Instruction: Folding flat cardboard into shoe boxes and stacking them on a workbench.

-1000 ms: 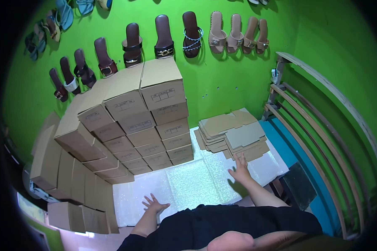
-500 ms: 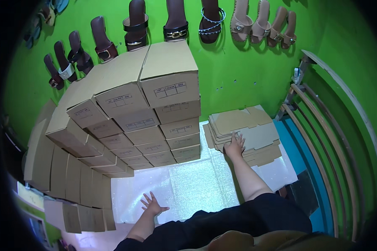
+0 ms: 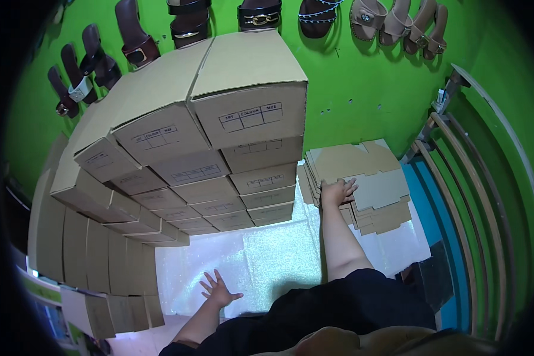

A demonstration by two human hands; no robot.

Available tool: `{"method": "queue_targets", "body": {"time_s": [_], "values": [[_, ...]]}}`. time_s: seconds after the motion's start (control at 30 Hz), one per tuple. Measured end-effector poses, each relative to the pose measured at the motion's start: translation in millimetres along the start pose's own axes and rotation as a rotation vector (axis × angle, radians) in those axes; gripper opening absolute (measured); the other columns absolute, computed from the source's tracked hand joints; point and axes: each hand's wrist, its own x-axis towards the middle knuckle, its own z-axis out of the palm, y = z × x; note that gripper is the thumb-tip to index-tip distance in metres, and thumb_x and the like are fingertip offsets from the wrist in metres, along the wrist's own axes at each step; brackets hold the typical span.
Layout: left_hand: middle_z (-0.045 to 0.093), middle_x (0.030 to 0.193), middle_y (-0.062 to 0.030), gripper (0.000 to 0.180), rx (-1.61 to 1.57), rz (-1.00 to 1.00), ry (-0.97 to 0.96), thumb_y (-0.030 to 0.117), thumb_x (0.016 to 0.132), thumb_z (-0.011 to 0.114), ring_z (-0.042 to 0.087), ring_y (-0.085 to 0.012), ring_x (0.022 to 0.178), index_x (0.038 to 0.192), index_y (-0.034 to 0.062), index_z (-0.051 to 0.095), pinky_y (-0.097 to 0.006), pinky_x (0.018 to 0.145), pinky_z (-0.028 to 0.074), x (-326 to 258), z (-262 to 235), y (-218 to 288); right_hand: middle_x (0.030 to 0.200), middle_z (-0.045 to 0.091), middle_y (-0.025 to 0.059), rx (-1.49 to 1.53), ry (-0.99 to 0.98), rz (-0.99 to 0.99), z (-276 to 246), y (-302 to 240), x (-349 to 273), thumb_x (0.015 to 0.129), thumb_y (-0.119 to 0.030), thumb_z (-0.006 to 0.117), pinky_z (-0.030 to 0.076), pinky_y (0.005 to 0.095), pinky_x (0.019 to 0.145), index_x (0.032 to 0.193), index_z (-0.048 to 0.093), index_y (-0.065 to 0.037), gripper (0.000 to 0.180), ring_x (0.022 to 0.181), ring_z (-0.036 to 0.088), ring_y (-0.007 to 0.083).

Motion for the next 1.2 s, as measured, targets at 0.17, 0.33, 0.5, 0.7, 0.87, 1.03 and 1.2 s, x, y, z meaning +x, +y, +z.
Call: {"method": "queue_targets", "body": {"time_s": [0.17, 0.33, 0.5, 0.7, 0.87, 1.03, 1.2], "values": [[-0.033, 0.154, -0.0269, 0.15, 0.007, 0.005, -0.002, 0.059, 0.063, 0.086, -0.027, -0.0536, 0.141, 0.152, 0.0128, -0.025, -0.07, 0.113, 0.001, 1.7, -0.3, 4.3, 0.163, 0.011, 0.0195, 0.1, 0.026, 0.135, 17.2, 9.3, 17.5, 0.07, -0.037, 0.083, 0.008, 0.0669, 0.115, 0.117, 0.067, -0.011, 0.056, 0.151, 0.002, 0.0402], [-0.034, 0.153, -0.0272, 0.151, 0.002, -0.021, -0.006, 0.059, 0.063, 0.086, -0.026, -0.0535, 0.141, 0.151, 0.0127, -0.027, -0.07, 0.113, 0.002, -1.2, 1.1, -1.5, 0.163, 0.013, 0.0181, 0.165, -0.077, 0.221, 29.8, 9.2, 20.7, 0.081, -0.032, 0.071, 0.007, 0.0631, 0.118, 0.115, 0.069, -0.013, 0.039, 0.151, 0.002, 0.039], [-0.034, 0.154, -0.0275, 0.15, 0.041, -0.001, -0.014, 0.057, 0.065, 0.086, -0.025, -0.0537, 0.142, 0.15, 0.0122, -0.029, -0.069, 0.113, 0.004, -3.0, -5.7, 17.5, 0.162, 0.021, 0.014, 0.197, 0.085, 0.199, 43.6, 46.9, 41.9, 0.085, -0.033, 0.064, 0.008, 0.0634, 0.117, 0.11, 0.072, -0.019, 0.029, 0.152, 0.004, 0.0366], [-0.034, 0.154, -0.0272, 0.15, 0.036, -0.031, -0.001, 0.058, 0.064, 0.086, -0.024, -0.0534, 0.142, 0.15, 0.0119, -0.029, -0.069, 0.113, 0.005, -8.4, -0.9, 5.6, 0.159, 0.028, 0.0163, 0.073, 0.04, 0.05, 0.8, 42.4, 21.5, 0.079, -0.022, 0.073, 0.007, 0.067, 0.115, 0.121, 0.065, -0.02, 0.043, 0.151, 0.011, 0.0352], [-0.034, 0.154, -0.0265, 0.153, 0.028, -0.036, -0.005, 0.058, 0.06, 0.088, -0.025, -0.053, 0.142, 0.151, 0.0125, -0.027, -0.07, 0.113, 0.003, 0.5, 3.3, 0.5, 0.157, 0.031, 0.0151, -0.076, 0.006, -0.263, -48.3, 45.6, 29.4, 0.08, -0.027, 0.075, 0.005, 0.0678, 0.115, 0.13, 0.061, -0.01, 0.055, 0.149, 0.018, 0.0356], [-0.033, 0.154, -0.0266, 0.153, 0.019, -0.024, 0.014, 0.056, 0.061, 0.089, -0.023, -0.053, 0.143, 0.151, 0.0125, -0.027, -0.07, 0.113, 0.005, -2.9, -0.5, 9.6, 0.158, 0.033, 0.013, -0.319, -0.132, -0.293, -69.0, 82.4, 45.4, 0.085, -0.043, 0.068, 0.004, 0.071, 0.113, 0.145, 0.045, -0.009, 0.073, 0.149, 0.019, 0.0335], [-0.032, 0.154, -0.028, 0.146, 0.088, -0.051, -0.009, 0.054, 0.07, 0.084, -0.019, -0.0522, 0.144, 0.15, 0.0101, -0.029, -0.066, 0.116, 0.009, -15.7, -7.9, 23.3, 0.162, 0.021, 0.0148, -0.26, -0.189, -0.278, -78.7, 117.9, 49.3, 0.086, -0.049, 0.065, 0.009, 0.0688, 0.114, 0.154, 0.028, -0.009, 0.087, 0.15, 0.015, 0.0339]]}}
